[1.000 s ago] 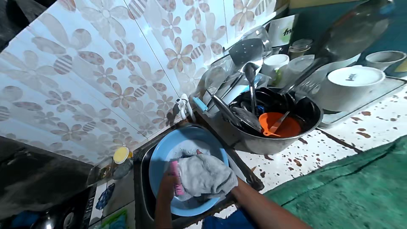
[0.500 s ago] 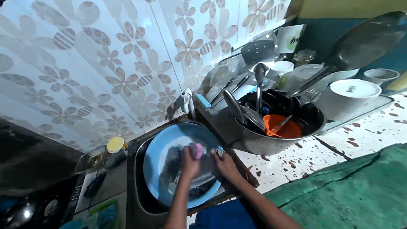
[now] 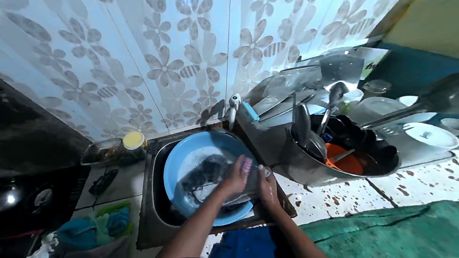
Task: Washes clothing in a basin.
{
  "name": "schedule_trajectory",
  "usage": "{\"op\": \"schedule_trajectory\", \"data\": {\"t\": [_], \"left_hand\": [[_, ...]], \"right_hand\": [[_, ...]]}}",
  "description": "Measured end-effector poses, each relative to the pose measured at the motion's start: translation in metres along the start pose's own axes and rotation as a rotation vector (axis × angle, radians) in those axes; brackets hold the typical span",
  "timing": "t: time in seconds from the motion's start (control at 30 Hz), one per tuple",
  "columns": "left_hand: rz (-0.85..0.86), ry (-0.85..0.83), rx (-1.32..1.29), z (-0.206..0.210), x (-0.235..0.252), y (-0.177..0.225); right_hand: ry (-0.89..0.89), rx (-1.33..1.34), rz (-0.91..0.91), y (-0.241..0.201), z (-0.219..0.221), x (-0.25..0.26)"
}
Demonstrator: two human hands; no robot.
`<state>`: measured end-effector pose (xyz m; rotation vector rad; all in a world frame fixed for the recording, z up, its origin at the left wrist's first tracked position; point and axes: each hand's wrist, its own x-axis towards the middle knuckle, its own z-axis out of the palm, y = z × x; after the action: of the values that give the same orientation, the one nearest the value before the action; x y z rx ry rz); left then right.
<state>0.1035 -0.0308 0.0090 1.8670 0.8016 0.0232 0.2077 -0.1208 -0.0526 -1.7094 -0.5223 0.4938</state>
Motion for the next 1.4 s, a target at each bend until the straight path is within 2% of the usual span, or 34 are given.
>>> {"op": "schedule_trajectory", "data": {"t": [0.07,0.13,0.2,0.23,0.3,0.4,0.43,0.47,0.53,0.6,0.67,0.73,0.77,0.83,0.93,1.0,1.1,1.13,1.2,1.27,1.33,1.4], "left_hand": [[0.101,0.042,-0.019,0.025,-0.007,-0.012],[0.004,-0.028,0.288,0.024,-0.017,-0.052],[-0.132,-0.063,0.464,0.011,-0.014,-0.089],[-0.176,-0.049,0.467,0.002,-0.007,-0.088],[-0.223,0.017,0.268,-0.005,-0.002,-0.054],[-0.041,0.165,-0.174,0.015,-0.003,-0.014],[0.000,0.140,-0.178,0.025,-0.006,-0.018],[-0.009,0.080,-0.078,0.031,-0.010,-0.032],[-0.125,-0.057,0.247,0.027,-0.013,-0.065],[-0.228,-0.096,0.387,0.012,-0.008,-0.067],[-0.242,0.000,0.172,0.004,-0.005,-0.041],[-0.120,0.124,-0.235,0.010,-0.006,-0.015],[-0.050,0.129,-0.306,0.018,-0.010,-0.009],[-0.006,0.050,-0.090,0.032,-0.017,-0.026],[-0.180,-0.134,0.301,0.022,-0.015,-0.057],[-0.198,-0.084,0.263,0.012,-0.013,-0.036],[-0.013,0.116,-0.161,0.016,-0.019,0.006],[0.046,0.113,-0.170,0.024,-0.020,0.001],[0.036,0.036,0.056,0.032,-0.020,-0.040],[-0.103,-0.045,0.340,0.018,-0.018,-0.083],[-0.241,-0.042,0.427,-0.002,-0.014,-0.085],[-0.308,0.047,0.327,-0.010,-0.016,-0.057]], "right_hand": [[0.056,0.015,0.033,-0.001,0.001,-0.001],[0.138,0.028,0.102,-0.004,0.001,-0.005],[0.145,-0.013,0.106,-0.005,0.002,-0.006],[0.140,-0.040,0.091,-0.006,0.003,-0.004],[0.120,-0.094,0.059,-0.004,0.001,-0.004],[0.086,-0.110,-0.010,-0.001,0.003,-0.004],[0.095,-0.087,-0.012,0.000,0.003,-0.005],[0.113,-0.056,0.000,0.001,0.003,-0.006],[0.139,-0.041,0.015,-0.001,0.004,-0.006],[0.152,-0.054,0.035,-0.004,0.004,-0.006],[0.133,-0.087,0.029,-0.004,0.002,-0.006],[0.114,-0.097,-0.010,-0.002,0.004,-0.005],[0.113,-0.087,-0.010,-0.001,0.004,-0.005],[0.120,-0.045,0.059,-0.001,0.003,-0.007],[0.135,-0.042,0.105,-0.007,0.004,-0.007],[0.144,-0.038,0.108,-0.009,0.003,-0.006],[0.119,-0.003,0.072,-0.005,0.003,-0.005],[0.124,0.009,0.075,-0.003,0.003,-0.005],[0.143,0.034,0.126,-0.004,0.002,-0.005],[0.162,0.036,0.164,-0.008,0.003,-0.006],[0.176,0.021,0.173,-0.008,0.003,-0.004],[0.164,-0.021,0.150,-0.006,0.003,-0.005]]}}
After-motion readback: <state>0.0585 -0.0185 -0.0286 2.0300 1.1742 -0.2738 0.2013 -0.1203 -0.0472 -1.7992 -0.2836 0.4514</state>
